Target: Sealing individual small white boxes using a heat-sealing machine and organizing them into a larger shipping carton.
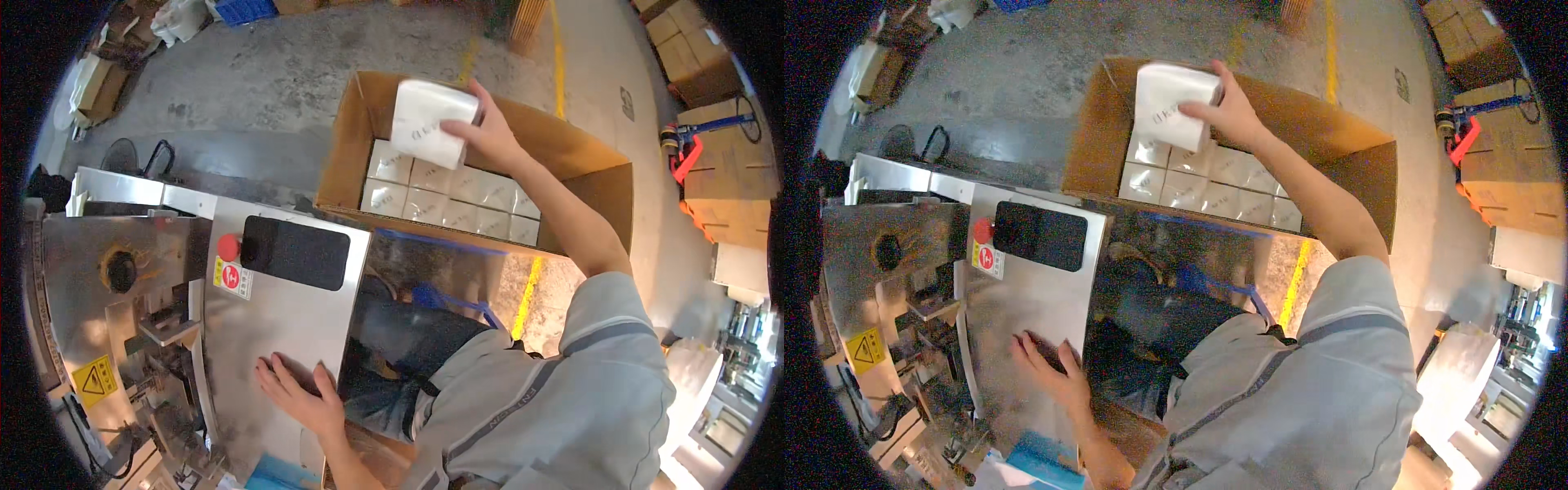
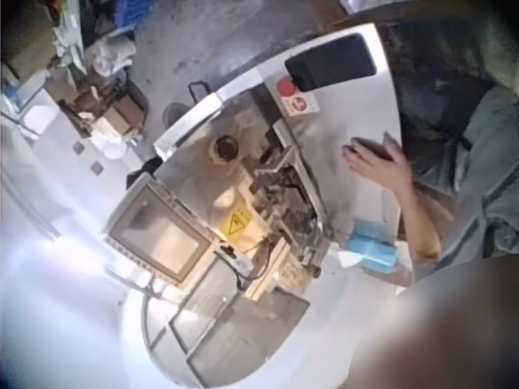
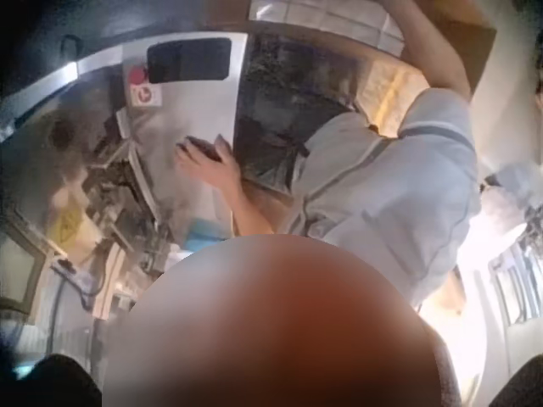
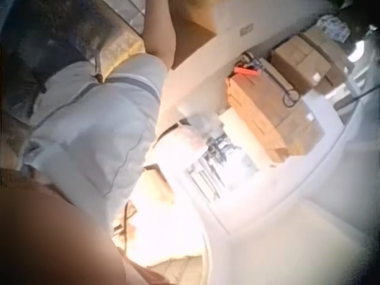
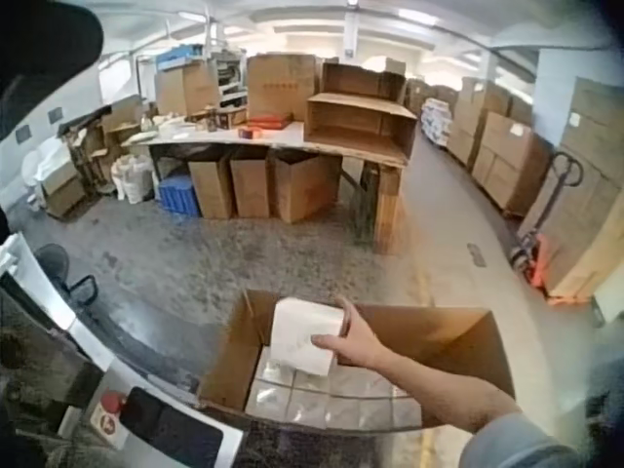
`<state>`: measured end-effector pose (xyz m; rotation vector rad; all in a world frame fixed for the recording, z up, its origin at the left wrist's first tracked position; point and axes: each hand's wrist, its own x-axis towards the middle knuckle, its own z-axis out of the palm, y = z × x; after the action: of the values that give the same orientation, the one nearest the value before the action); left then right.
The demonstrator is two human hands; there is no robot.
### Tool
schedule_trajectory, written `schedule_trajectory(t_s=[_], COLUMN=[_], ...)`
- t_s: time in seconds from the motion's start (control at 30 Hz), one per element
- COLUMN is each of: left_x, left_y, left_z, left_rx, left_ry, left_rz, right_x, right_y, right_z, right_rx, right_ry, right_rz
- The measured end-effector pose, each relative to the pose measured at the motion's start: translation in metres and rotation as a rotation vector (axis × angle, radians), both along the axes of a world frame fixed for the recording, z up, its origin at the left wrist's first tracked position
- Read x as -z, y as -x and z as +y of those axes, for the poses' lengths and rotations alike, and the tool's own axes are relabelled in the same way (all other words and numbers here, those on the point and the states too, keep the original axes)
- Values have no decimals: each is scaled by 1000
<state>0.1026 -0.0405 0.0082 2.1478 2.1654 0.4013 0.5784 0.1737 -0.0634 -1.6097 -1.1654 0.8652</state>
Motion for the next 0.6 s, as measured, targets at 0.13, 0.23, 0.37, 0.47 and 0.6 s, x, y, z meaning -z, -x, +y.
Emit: schedule_trajectory(t_s=[0.13, 0.23, 0.37, 0.47, 0.6], left_x=[-3, -2, -5, -2, -7], left_y=[1, 0, -5, -1, -2], left_z=[3, 6, 9, 6, 6], left_rx=[-19, -16, -16, -19, -25], left_ry=[21, 26, 61, 60, 78], left_rz=[-23, 15, -24, 15, 54], right_x=[7, 25, 92, 152, 290], right_y=[7, -2, -32, -54, -98], right_z=[-24, -42, -66, -75, -106], right_rx=[-143, -176, -190, 27, 16], right_ry=[14, 10, 76, 386, 1006], right_rz=[-323, -495, -621, -290, 328])
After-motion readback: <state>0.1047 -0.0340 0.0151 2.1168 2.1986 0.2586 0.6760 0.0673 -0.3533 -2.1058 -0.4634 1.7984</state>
